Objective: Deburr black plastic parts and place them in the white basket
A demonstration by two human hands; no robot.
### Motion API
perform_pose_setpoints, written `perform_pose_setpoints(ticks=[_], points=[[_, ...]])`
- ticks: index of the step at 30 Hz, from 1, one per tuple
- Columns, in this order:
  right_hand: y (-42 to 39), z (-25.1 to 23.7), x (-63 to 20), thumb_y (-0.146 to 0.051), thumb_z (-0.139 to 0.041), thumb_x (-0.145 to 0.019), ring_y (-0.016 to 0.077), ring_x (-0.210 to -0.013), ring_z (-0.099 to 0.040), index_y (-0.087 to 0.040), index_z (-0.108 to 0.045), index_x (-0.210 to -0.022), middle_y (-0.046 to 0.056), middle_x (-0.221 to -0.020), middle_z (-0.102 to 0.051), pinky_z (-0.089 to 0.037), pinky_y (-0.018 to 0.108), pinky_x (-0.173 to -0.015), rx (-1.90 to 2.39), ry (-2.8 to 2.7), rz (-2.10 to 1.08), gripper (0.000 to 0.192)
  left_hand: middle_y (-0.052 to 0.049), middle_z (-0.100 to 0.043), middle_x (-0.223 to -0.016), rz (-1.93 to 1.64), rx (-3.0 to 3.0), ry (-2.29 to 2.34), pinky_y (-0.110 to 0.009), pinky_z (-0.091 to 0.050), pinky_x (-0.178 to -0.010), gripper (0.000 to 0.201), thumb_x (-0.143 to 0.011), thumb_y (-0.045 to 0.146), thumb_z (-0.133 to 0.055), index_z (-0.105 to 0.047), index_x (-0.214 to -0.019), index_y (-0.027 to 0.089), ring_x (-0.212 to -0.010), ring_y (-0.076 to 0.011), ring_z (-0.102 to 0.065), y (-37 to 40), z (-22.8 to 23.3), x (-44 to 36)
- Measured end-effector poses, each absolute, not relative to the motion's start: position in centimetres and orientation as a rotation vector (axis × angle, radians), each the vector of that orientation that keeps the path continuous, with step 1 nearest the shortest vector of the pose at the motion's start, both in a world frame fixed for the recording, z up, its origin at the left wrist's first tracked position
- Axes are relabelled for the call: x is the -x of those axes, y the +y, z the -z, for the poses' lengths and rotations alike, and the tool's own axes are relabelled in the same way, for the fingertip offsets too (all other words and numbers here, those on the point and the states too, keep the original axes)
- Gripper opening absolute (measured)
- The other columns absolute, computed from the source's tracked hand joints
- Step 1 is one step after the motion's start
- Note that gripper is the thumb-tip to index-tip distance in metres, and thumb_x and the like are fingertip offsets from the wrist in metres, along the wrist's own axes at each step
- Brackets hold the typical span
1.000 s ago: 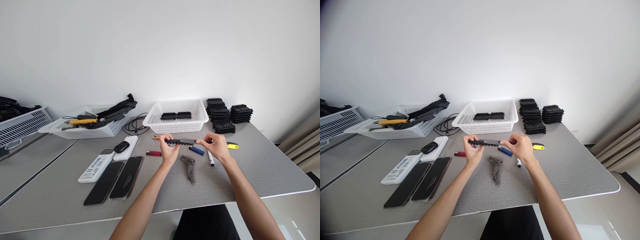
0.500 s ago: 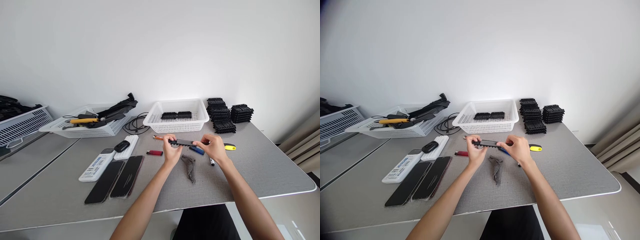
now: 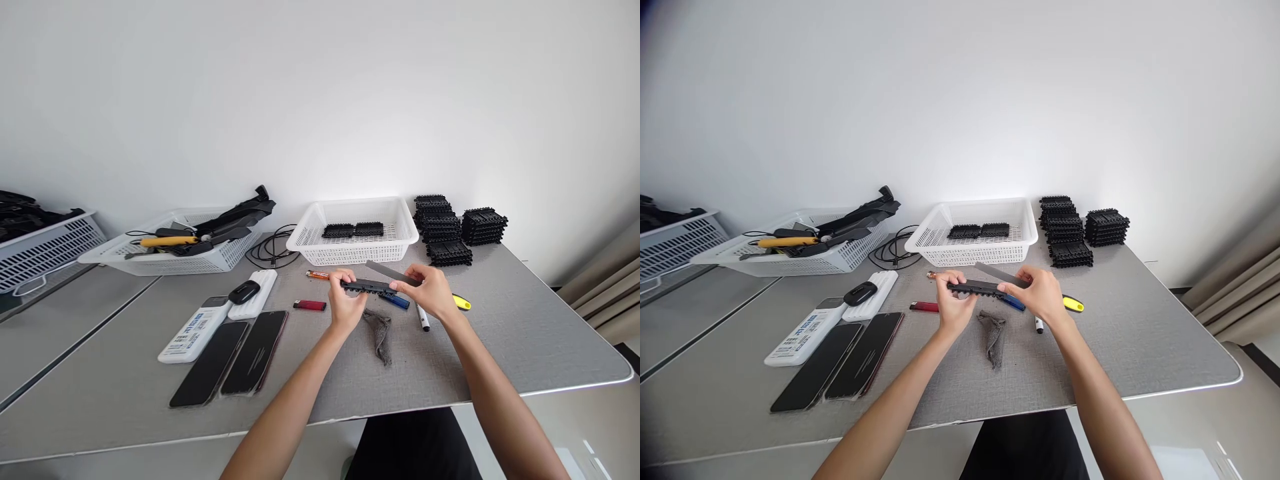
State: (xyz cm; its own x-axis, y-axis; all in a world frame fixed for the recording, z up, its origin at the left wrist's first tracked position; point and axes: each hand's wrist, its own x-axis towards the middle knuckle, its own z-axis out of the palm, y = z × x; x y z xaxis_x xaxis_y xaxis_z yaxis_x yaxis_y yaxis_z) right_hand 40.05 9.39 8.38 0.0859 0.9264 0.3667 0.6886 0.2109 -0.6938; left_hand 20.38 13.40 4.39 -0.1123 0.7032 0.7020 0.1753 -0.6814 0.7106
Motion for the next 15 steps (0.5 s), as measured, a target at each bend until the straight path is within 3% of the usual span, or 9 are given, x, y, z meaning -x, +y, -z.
perform_pose_setpoints(ticks=[15], points=[[9.2,-8.2,-38.4,-0.065,-0.067,-0.072,0.0118,-0.051,-0.037,-0.021,-0.051,-0.062,-0.004,-0.052,-0.045,-0.026,0.026,-0.050,1.479,-1.667,-0.525,0.048,0.001,-0.049,-0.080,-1.803,-1.976,0.927,-0.029,-0.043,-0.068,0.040,-0.063,0.004,-0.067,-0.038,-0.081,0.024,-0.073,-0.0150,-0.051,12.6,-3.9,-21.1]])
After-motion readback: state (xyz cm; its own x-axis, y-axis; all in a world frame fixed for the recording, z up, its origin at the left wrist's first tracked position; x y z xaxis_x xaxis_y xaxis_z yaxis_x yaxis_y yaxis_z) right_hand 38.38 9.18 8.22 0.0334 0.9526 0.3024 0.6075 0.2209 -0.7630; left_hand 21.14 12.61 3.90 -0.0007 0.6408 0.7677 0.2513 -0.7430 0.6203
